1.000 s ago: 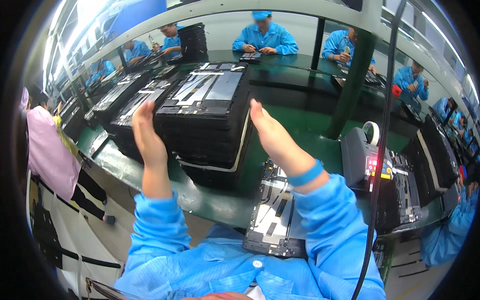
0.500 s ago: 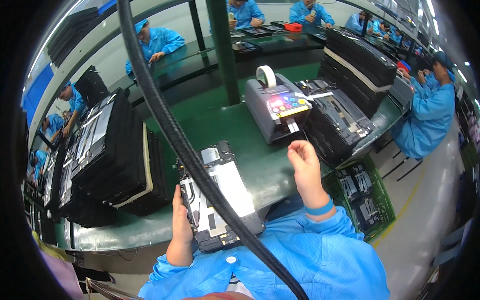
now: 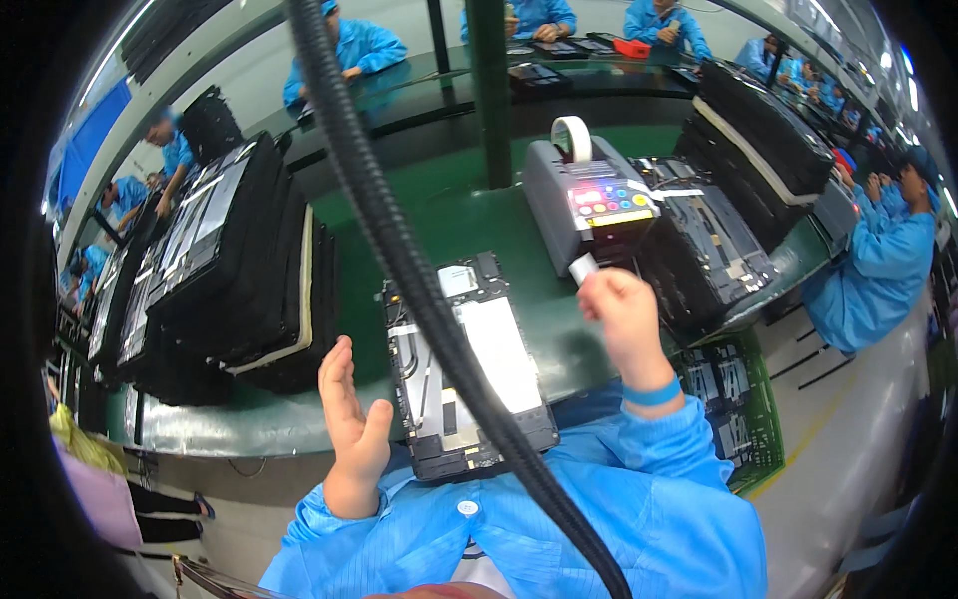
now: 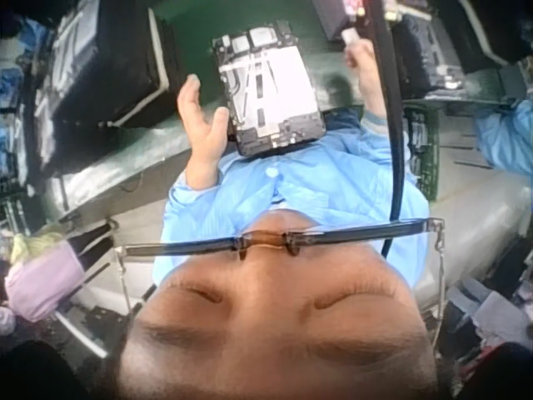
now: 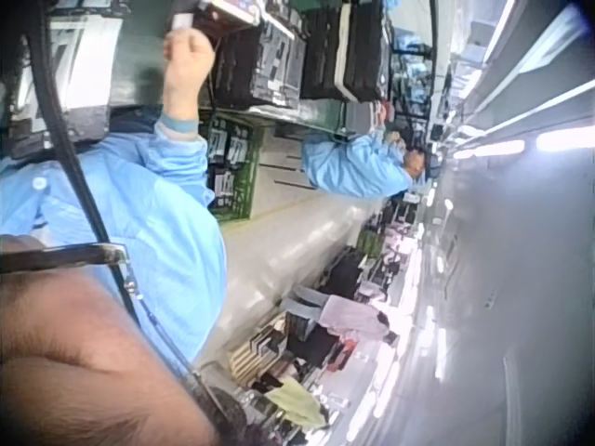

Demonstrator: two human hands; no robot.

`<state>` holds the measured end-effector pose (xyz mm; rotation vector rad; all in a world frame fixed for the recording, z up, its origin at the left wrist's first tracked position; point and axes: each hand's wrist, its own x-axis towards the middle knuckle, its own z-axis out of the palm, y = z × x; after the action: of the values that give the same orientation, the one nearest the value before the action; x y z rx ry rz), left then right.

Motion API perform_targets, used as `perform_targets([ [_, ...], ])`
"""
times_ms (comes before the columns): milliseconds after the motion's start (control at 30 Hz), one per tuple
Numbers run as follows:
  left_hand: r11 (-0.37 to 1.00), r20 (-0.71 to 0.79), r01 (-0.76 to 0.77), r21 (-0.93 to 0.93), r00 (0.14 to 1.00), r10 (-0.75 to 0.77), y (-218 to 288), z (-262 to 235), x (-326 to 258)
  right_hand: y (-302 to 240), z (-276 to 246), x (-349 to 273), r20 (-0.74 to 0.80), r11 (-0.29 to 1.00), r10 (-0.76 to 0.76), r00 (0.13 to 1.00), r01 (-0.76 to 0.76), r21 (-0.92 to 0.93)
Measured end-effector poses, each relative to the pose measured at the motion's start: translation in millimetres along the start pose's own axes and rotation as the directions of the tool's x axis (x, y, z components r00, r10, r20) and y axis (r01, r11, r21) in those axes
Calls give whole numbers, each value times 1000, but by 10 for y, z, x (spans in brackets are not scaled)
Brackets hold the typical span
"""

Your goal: Assembling and applying adhesive tape to electronic components on a factory production line.

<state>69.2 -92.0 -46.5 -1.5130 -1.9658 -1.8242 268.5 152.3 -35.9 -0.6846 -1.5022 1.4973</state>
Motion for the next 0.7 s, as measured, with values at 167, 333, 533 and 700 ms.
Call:
perform_targets([
  [167, 994, 423, 62, -93, 906, -17, 431, -22, 234, -314, 569, -398, 783, 888, -123, 609, 420, -188],
  [333, 938, 506, 269, -221, 853, -126, 349, -13, 209, -542, 802, -400, 852, 747, -87, 516, 600, -287],
  [533, 921, 363, 237, -310, 925, -116, 235, -43, 253, -505, 971, -303, 749, 744, -250, 613, 617, -256],
  [700, 989, 202, 119, -90, 974, -99, 21, -56, 403, -452, 1149, -79, 705, 647, -316, 635, 688, -329],
])
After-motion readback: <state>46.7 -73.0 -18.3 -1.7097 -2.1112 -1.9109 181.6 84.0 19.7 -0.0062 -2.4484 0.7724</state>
